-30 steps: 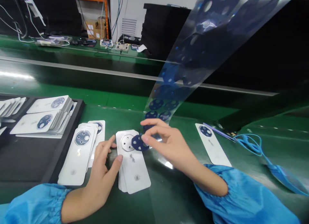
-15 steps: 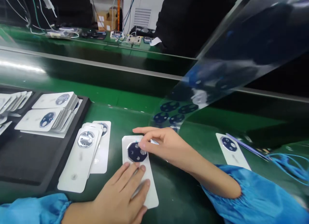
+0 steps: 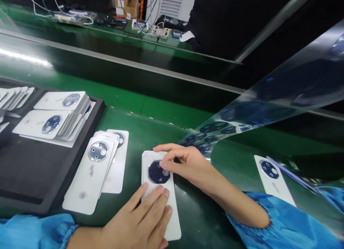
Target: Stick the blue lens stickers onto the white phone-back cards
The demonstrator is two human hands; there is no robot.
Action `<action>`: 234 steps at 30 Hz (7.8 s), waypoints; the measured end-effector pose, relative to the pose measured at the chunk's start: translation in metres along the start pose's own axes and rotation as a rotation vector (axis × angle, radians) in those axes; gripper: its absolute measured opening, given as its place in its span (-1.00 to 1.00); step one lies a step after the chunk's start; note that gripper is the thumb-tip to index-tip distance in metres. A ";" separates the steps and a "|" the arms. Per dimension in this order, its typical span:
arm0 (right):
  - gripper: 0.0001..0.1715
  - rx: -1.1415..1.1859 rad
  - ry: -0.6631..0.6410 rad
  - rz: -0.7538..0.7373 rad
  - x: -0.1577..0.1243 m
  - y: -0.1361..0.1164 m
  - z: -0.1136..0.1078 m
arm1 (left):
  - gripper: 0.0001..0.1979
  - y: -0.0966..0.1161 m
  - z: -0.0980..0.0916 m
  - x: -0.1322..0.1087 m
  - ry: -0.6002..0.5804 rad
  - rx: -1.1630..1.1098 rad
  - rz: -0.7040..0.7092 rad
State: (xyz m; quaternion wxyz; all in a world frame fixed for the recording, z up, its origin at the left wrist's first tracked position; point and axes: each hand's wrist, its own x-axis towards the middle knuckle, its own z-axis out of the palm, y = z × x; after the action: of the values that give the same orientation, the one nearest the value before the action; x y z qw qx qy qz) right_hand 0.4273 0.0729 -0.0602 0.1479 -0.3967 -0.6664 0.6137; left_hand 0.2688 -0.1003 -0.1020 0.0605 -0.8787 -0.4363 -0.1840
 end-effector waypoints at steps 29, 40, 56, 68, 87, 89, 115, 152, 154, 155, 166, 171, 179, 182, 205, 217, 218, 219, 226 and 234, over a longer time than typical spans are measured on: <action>-0.83 -0.133 0.085 -0.045 -0.002 -0.006 0.006 | -0.61 -0.002 0.001 0.004 0.064 -0.051 0.005; -0.81 -0.545 0.250 -0.391 -0.014 -0.001 0.018 | -0.61 -0.001 0.001 0.004 0.044 -0.063 0.010; -0.40 -1.162 0.534 -0.653 -0.013 0.014 0.020 | -0.60 -0.002 -0.006 0.004 0.023 -0.035 0.024; -0.68 -0.743 0.308 -0.570 -0.006 0.026 0.028 | -0.57 0.000 -0.004 0.000 0.058 -0.040 0.039; -0.67 -0.822 1.170 -0.619 -0.059 0.062 -0.040 | -0.67 -0.027 -0.034 -0.002 0.400 0.094 0.288; -0.63 -0.830 1.212 -0.560 -0.059 0.063 -0.039 | -0.61 -0.048 -0.049 -0.009 0.451 0.143 0.244; -0.55 0.031 0.609 -0.578 -0.131 0.034 0.004 | -0.37 0.040 -0.037 0.001 0.422 -0.728 -0.511; -0.77 -1.304 0.572 -1.301 -0.175 0.019 0.007 | -0.63 0.045 0.003 0.045 0.394 -0.319 -0.171; -0.74 -1.315 0.524 -1.238 -0.180 0.012 0.003 | -0.56 0.044 0.006 0.045 0.397 -0.298 -0.177; -0.72 -1.305 0.505 -1.190 -0.182 0.008 0.000 | -0.53 0.043 0.007 0.046 0.400 -0.291 -0.182; -0.75 -1.063 0.324 -0.994 -0.170 0.007 -0.002 | -0.49 0.043 0.015 0.046 0.434 -0.356 -0.125; -0.70 -1.214 0.305 -1.033 -0.167 0.010 0.005 | -0.36 0.041 0.016 0.044 0.418 -0.415 -0.074; -0.71 -1.303 0.290 -0.997 -0.171 0.007 0.007 | -0.14 0.041 0.019 0.044 0.402 -0.492 -0.041; -0.77 -1.210 0.299 -0.947 -0.180 -0.001 0.001 | -0.06 0.041 0.017 0.045 0.396 -0.516 -0.050; -0.56 0.293 0.198 -0.198 -0.043 -0.046 0.045 | -0.65 0.028 -0.012 0.014 0.338 0.001 0.192; -0.59 0.214 0.136 0.030 -0.011 -0.010 0.001 | -0.58 0.015 0.002 0.005 0.105 0.056 -0.045; -0.60 0.210 0.126 0.038 -0.010 -0.010 0.002 | -0.58 0.015 0.002 0.006 0.092 0.060 -0.044; -0.62 0.206 0.117 0.045 -0.010 -0.010 0.002 | -0.58 0.015 0.001 0.006 0.077 0.065 -0.044; -0.68 0.175 0.107 0.089 -0.016 -0.009 -0.002 | -0.59 0.017 -0.001 0.008 0.025 0.063 -0.035; -0.70 0.185 0.143 0.117 -0.015 -0.005 0.002 | -0.59 0.018 -0.001 0.009 0.011 0.060 -0.030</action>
State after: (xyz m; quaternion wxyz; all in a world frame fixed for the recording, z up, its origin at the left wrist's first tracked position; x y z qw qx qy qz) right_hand 0.4337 0.0615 -0.0517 0.1950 -0.4623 -0.5704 0.6503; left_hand 0.2875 -0.1047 -0.0967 0.0863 -0.8689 -0.4545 -0.1764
